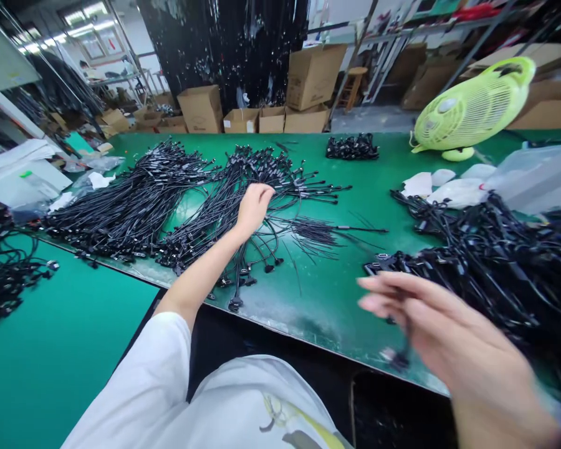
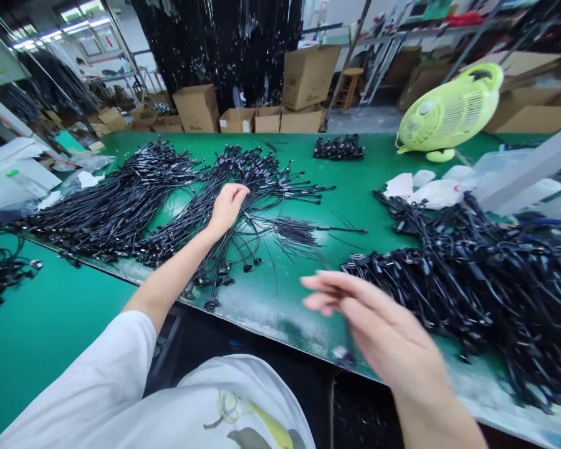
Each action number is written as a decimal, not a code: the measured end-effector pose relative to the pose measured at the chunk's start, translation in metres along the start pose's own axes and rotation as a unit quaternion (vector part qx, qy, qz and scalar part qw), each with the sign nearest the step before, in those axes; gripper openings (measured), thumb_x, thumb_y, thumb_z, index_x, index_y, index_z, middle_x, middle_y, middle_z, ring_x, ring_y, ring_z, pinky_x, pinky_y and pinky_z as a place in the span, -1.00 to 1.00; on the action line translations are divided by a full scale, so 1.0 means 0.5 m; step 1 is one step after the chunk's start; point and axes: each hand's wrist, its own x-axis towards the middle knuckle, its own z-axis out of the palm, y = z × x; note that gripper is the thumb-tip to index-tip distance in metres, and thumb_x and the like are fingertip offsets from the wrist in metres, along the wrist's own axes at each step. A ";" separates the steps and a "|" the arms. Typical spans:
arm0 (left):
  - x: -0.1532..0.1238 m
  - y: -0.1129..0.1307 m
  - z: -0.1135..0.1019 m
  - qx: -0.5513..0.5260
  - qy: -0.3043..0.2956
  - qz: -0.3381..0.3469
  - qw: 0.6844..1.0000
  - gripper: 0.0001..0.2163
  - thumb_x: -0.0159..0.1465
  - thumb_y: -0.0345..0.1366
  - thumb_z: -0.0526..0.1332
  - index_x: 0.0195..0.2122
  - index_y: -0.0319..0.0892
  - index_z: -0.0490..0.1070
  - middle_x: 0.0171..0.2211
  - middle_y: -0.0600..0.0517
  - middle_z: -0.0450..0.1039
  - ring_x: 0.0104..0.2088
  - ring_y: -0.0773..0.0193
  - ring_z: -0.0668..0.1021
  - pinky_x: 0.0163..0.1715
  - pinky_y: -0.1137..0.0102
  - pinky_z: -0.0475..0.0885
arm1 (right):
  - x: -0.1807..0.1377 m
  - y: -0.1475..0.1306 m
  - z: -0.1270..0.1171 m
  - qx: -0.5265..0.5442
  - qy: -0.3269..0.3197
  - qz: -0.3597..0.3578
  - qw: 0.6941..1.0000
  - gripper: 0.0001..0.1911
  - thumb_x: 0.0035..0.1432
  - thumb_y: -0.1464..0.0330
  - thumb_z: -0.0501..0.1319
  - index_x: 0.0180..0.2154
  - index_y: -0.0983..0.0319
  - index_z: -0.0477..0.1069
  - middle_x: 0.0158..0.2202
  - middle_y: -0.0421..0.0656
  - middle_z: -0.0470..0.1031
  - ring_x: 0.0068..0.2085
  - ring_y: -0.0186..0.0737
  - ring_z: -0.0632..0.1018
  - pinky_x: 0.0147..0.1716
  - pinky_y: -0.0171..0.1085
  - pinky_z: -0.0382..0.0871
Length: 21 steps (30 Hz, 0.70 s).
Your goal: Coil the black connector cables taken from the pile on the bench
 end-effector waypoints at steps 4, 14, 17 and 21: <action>-0.206 0.096 -0.050 -0.308 -0.257 -0.099 0.911 -0.48 0.31 0.18 -0.03 -0.08 -0.20 0.37 -0.17 -0.12 0.47 -0.16 0.21 0.55 -0.11 0.30 0.45 | 0.088 -0.039 0.124 -0.074 -0.134 -0.100 0.983 -0.64 0.36 0.23 0.05 0.11 0.06 0.42 0.07 -0.15 0.50 0.06 -0.16 0.53 0.08 -0.15 0.42; -0.439 0.115 -0.313 -0.467 -0.160 -0.316 0.811 -0.62 0.18 0.07 0.29 -0.30 -0.20 0.43 -0.71 0.28 -0.04 -0.74 0.53 -0.02 -0.78 0.54 0.12 | 0.375 0.021 0.268 -0.539 -0.021 -0.311 0.783 -0.71 0.31 0.42 0.03 -0.27 0.33 0.52 -0.40 0.02 0.51 -0.38 -0.17 0.39 -0.38 -0.23 0.08; -0.466 0.075 -0.380 -0.476 -0.016 -0.314 0.822 -0.61 0.11 0.08 0.35 -0.32 -0.18 0.43 -0.71 0.29 -0.06 -0.74 0.55 -0.08 -0.82 0.59 0.04 | 0.483 0.026 0.230 -0.563 0.054 -0.268 0.780 -0.56 0.39 0.31 -0.05 -0.18 0.43 0.52 -0.21 0.19 0.51 -0.24 -0.10 0.41 -0.33 -0.20 0.10; -0.483 -0.002 -0.411 -0.450 0.124 -0.325 0.822 -0.64 0.14 -0.01 0.37 -0.43 -0.24 0.40 -0.68 0.26 0.00 -0.70 0.59 0.06 -0.68 0.63 0.19 | 0.552 -0.003 0.178 -0.545 0.067 -0.254 0.797 -0.50 0.41 0.28 -0.13 -0.09 0.48 0.48 -0.11 0.23 0.48 -0.18 -0.10 0.45 -0.33 -0.18 0.11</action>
